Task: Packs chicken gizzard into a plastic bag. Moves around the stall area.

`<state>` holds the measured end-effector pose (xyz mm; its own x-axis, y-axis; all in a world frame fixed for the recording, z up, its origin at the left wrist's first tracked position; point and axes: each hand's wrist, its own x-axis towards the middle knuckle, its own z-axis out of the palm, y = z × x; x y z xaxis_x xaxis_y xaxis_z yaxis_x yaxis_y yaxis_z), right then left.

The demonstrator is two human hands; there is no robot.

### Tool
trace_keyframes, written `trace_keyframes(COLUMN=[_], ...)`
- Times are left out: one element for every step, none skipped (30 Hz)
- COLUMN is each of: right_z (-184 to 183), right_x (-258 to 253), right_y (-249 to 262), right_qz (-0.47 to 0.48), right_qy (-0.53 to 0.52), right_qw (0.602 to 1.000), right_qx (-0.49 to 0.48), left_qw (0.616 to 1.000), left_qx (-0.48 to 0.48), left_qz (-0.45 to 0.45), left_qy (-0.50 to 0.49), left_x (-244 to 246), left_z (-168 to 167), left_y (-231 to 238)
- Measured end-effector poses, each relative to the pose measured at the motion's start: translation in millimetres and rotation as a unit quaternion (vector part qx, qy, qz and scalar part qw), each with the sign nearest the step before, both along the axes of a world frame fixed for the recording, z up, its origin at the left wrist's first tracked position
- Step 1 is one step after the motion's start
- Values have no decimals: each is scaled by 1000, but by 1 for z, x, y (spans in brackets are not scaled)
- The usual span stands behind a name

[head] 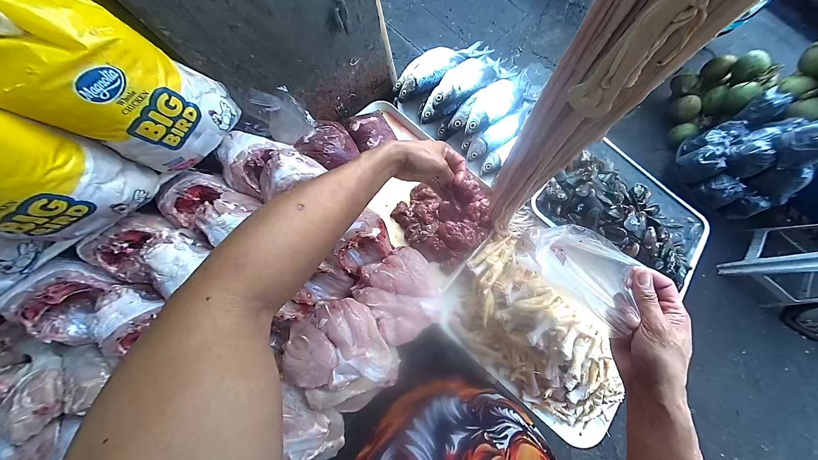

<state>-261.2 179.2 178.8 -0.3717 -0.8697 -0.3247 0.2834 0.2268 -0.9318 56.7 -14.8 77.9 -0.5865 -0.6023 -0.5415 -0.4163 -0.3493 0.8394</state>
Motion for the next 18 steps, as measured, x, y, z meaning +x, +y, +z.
trace_keyframes(right_z=[0, -2, -3, -4, -4, -2, -1, 1, 3, 2, -7, -25, -39, -46, -48, -48, -48, -47], right_x=[0, -1, -2, -2, -3, -3, -2, -2, -2, -3, -10, -23, -32, -36, -37, -36, -35, -35], right_y=[0, 0, 0, 0, -1, -1, -1, -1, -2, -2, -1, 0, 1, 1, 1, 0, 0, -1], right_qz=[2, 4, 5, 5, 3, 0, -3, -6, -8, -5, 6, 25, 41, 48, 51, 49, 48, 47], right_qy=[1, 0, 1, 1, 3, 6, 8, 11, 15, 19, 20, 15, 12, 11, 12, 12, 13, 15], right_qw=[1000, 1000, 1000, 1000, 1000, 1000, 1000, 1000, 1000, 1000, 1000, 999, 996, 995, 994, 994, 995, 995], right_qx=[0, -3, -6, -8, -6, -2, 3, 9, 14, 16, -2, -43, -73, -87, -92, -92, -90, -88], left_qw=[1000, 999, 991, 968, 934, 899, 875, 864, 862, 864, 868, 871, 875, 879, 885, 890, 894, 897], left_qx=[10, -7, -52, -104, -148, -178, -195, -206, -215, -223, -227, -231, -232, -233, -233, -233, -229, -220], left_qz=[12, 3, -34, -84, -138, -175, -185, -176, -157, -136, -117, -98, -74, -46, -21, 0, 12, 17], left_qy=[1, -41, -118, -211, -295, -360, -402, -425, -432, -431, -426, -423, -419, -413, -403, -393, -385, -384], left_x=[1, 1, 3, 5, 9, 13, 17, 21, 23, 24, 24, 22, 18, 13, 7, 1, -7, -16], left_z=[-3, -8, -14, -23, -34, -44, -52, -56, -56, -56, -56, -57, -59, -62, -66, -74, -81, -88], left_y=[2, 2, 3, 2, 0, -3, -5, -6, -9, -14, -20, -27, -34, -41, -47, -54, -58, -60])
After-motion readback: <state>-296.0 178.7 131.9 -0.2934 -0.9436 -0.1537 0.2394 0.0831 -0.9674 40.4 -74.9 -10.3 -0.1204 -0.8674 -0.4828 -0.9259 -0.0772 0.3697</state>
